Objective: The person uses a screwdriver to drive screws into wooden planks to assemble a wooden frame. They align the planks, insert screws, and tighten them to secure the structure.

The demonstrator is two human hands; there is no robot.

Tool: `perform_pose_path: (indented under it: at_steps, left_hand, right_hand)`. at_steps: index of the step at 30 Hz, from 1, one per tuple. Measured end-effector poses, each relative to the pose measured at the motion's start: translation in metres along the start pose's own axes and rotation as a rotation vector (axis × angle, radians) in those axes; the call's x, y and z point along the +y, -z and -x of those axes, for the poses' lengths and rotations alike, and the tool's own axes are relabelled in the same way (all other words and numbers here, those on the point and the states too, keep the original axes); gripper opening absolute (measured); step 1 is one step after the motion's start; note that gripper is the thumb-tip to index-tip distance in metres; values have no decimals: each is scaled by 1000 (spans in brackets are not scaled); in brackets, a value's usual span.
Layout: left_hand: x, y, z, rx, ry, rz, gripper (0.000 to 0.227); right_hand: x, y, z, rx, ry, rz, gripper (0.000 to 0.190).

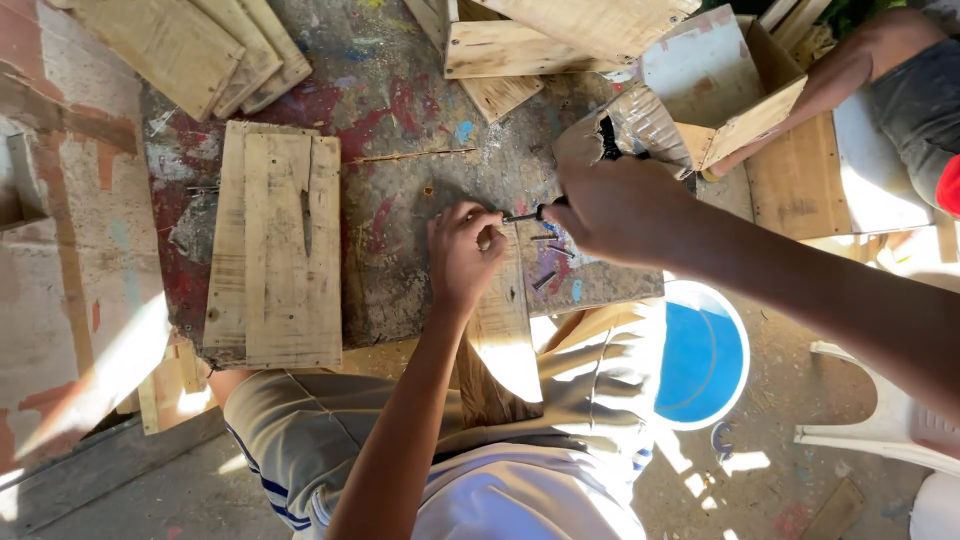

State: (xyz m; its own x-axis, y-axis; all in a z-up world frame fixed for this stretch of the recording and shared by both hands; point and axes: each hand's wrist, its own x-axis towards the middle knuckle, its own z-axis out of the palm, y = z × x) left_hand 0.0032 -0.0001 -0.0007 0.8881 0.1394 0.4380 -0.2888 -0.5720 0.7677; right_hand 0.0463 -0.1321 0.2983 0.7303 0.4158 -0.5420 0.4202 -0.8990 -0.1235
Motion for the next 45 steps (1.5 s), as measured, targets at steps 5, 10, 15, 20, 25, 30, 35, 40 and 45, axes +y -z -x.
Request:
perform_pose_path:
  at_steps: [5, 10, 15, 20, 25, 30, 35, 40, 45]
  left_hand:
    - [2, 0, -1, -24, -28, -11, 22]
    - [-6, 0, 4, -8, -1, -28, 22]
    - [-6, 0, 4, -42, -2, -53, 21]
    - [12, 12, 2, -311, -13, -277, 35]
    - [29, 19, 0, -439, 68, -214, 48]
    - [71, 27, 0, -342, 78, -147, 39]
    - [96, 46, 9, -355, -4, -91, 41]
    - [46, 53, 12, -531, 31, -164, 48]
    - [59, 77, 20, -602, 94, -106, 62]
  right_hand:
    - [21, -27, -15, 412, 502, 803, 28]
    - [30, -35, -26, 380, 696, 952, 9]
    - [24, -26, -14, 135, 81, 69, 27]
    - [48, -38, 8, 191, -23, -181, 27]
    - [66, -47, 63, 362, -187, -372, 27]
    - [91, -83, 95, 381, -390, -726, 25]
    - [108, -141, 108, 498, -349, -887, 19]
    - [100, -172, 97, 376, -315, -1265, 35]
    - [85, -224, 60, 244, 14, -1823, 33]
